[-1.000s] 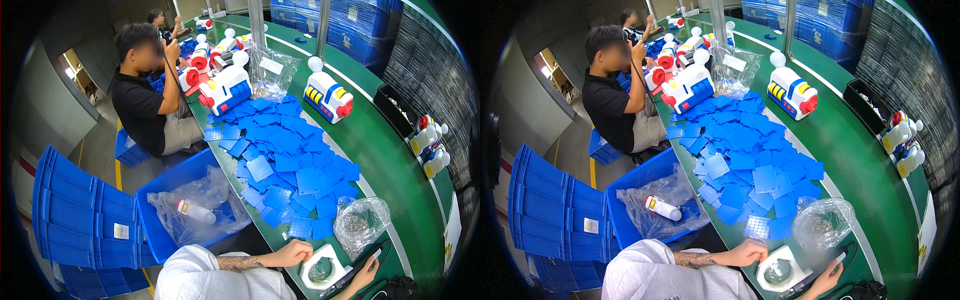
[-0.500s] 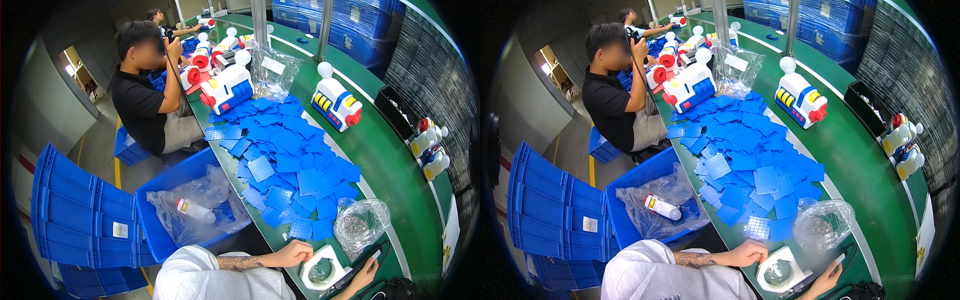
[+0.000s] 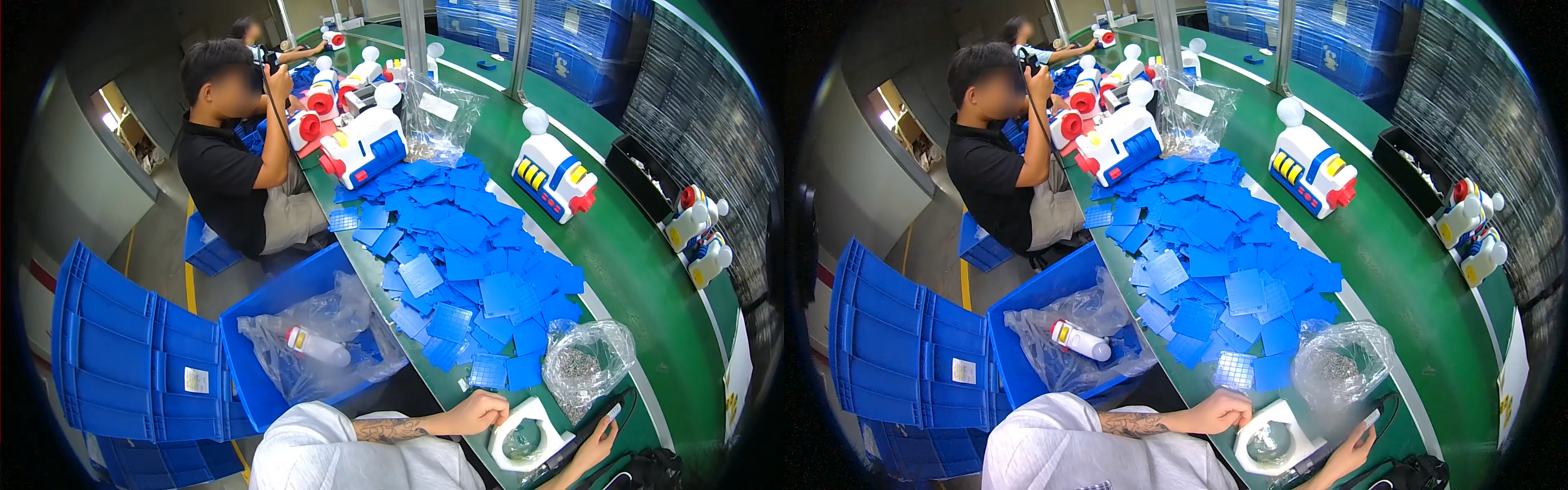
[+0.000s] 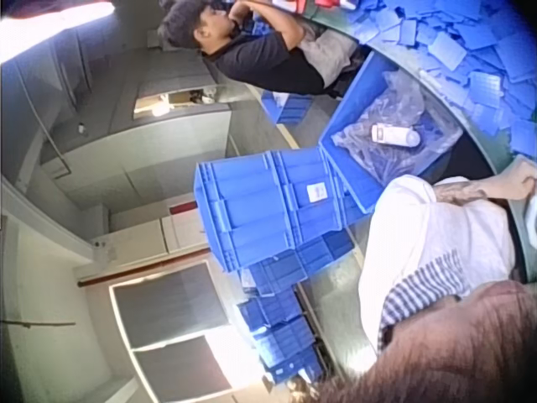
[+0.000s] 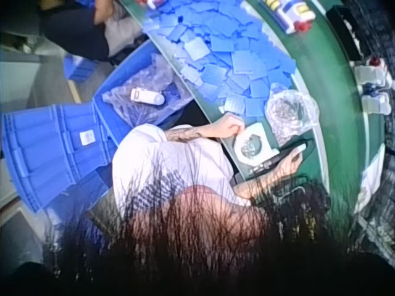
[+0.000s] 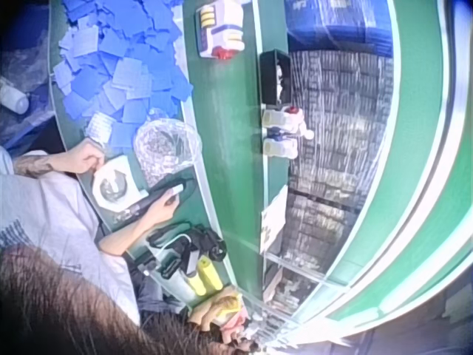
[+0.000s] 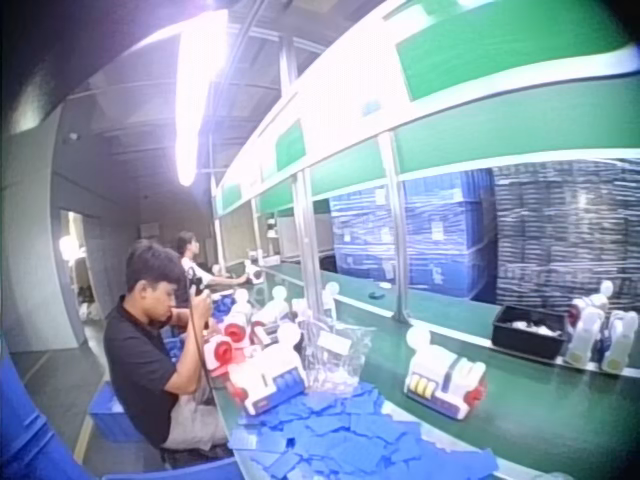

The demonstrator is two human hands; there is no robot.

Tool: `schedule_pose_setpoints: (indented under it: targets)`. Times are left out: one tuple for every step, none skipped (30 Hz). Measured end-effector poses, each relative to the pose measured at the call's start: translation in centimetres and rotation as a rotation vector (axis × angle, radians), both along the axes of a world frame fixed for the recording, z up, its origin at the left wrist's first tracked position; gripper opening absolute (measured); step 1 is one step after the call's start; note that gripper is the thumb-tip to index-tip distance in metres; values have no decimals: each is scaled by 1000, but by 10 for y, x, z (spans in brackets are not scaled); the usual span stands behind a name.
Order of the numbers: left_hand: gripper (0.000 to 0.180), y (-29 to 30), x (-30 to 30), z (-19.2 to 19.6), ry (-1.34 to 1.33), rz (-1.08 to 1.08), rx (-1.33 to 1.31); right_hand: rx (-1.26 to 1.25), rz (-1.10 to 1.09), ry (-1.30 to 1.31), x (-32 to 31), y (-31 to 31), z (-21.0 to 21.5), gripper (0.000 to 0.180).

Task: The person fastens screws into a toy using an electric screwdriver, places the toy on the conveyor line, and later picks up and turns another toy by hand.

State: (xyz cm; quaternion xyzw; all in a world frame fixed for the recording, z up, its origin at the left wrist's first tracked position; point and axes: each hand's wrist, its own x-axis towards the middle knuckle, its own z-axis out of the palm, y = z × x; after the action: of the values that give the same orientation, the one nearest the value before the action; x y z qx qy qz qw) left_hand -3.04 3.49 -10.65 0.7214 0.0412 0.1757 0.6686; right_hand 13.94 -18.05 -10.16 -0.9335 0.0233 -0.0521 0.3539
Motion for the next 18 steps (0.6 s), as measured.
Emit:
schedule_pose_setpoints:
  targets:
    - [11, 0, 0, 1, -6, 4, -1, 15, 7, -23, 1, -1, -3, 40]
    - [11, 0, 0, 1, -6, 2, -2, 29, 14, -44, 1, -1, -3, 40]
    - [11, 0, 0, 2, 1, -1, 1, 27, 12, -43, 1, -1, -2, 40]
    - [11, 1, 0, 3, 8, -4, 4, 22, 2, -31, 0, 1, -1, 39]
    - [11, 1, 0, 3, 6, -6, 2, 16, -9, -22, -1, 2, 1, 39]
    - [12, 1, 0, 3, 7, -6, 4, 15, -11, -24, -1, 1, -1, 39]
    - [12, 1, 0, 3, 8, -6, 5, 36, -19, -73, 1, -1, -7, 41]
    - [12, 1, 0, 1, 8, -7, 5, 58, -27, -120, 1, 0, -8, 43]
    - [12, 0, 0, -2, -7, -1, 3, 58, -28, -121, 0, 0, -7, 43]
    - [13, 0, 0, -3, -21, 6, 1, 55, -33, -115, -1, 2, -6, 43]
    - [13, 0, 0, -2, -22, 5, 0, 51, -38, -109, -2, 3, -4, 44]
    - [13, 1, 0, -1, -9, -1, -8, 50, -38, -110, -2, 3, -4, 44]
    - [13, 1, 0, 1, 4, -8, -16, 56, -37, -119, -1, 2, -5, 43]
    - [13, 1, 0, 0, 3, -8, -16, 63, -35, -127, -1, 2, -6, 43]
    - [12, 0, 0, -2, -2, -1, -3, 63, -35, -128, -1, 2, -7, 43]
    - [12, 0, 0, -2, -7, 5, 10, 63, -37, -117, 0, 1, -8, 43]
    - [12, 0, 0, -2, -7, 5, 10, 62, -39, -105, 0, 1, -8, 43]
    - [11, 0, 0, -1, -13, 6, 11, 62, -39, -106, 0, 1, -8, 43]
